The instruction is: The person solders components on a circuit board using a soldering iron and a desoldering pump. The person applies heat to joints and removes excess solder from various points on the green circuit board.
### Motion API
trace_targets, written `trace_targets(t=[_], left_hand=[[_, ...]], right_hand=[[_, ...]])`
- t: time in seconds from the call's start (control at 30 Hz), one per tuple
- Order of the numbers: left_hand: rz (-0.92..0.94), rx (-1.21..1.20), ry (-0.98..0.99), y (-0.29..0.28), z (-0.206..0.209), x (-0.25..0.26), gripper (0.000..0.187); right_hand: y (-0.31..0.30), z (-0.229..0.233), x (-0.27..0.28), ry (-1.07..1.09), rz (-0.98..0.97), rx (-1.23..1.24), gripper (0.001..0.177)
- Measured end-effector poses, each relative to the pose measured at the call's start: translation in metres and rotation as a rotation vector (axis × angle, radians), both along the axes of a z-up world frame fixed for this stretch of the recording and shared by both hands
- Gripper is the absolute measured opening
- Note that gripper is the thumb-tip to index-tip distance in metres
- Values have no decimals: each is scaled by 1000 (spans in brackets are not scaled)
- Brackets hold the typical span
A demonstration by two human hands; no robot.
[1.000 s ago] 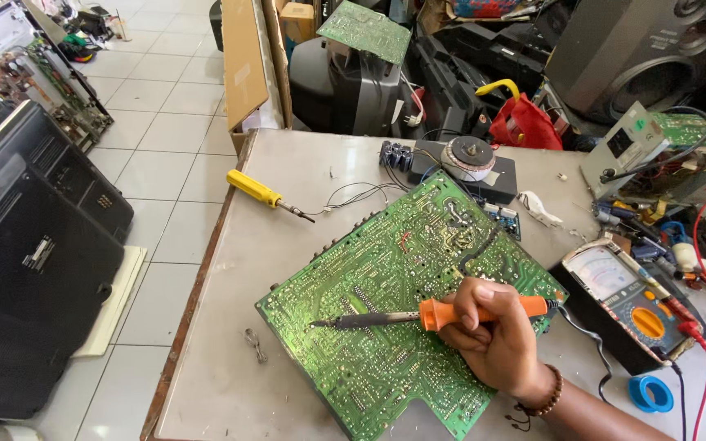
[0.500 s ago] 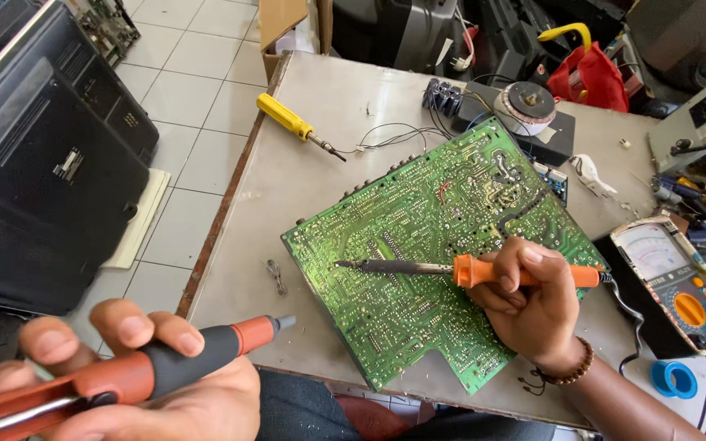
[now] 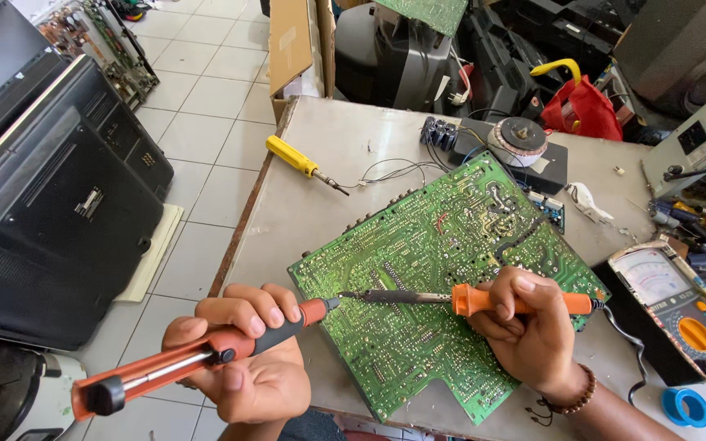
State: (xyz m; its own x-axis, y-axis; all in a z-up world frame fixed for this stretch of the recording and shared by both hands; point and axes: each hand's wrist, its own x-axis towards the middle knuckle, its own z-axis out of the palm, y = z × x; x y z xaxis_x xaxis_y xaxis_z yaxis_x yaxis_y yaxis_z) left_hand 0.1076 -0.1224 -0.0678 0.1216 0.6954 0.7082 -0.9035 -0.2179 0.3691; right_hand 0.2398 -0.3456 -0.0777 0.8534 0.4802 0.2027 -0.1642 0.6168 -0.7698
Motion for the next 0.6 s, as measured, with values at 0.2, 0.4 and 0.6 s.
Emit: trace_targets(t=[0.2,0.4,0.6], left_hand=[[79,-42,2,3,-4,3,38],[222,46,-57,-6,-1,8,21],[214,48,-58,-11,-3,5,17]], right_hand=[[1,-1,-1,33,23,-24,38],[1,1,-1,11,-2,-45,38],[-4,-1,-1,21,33,-12,38]])
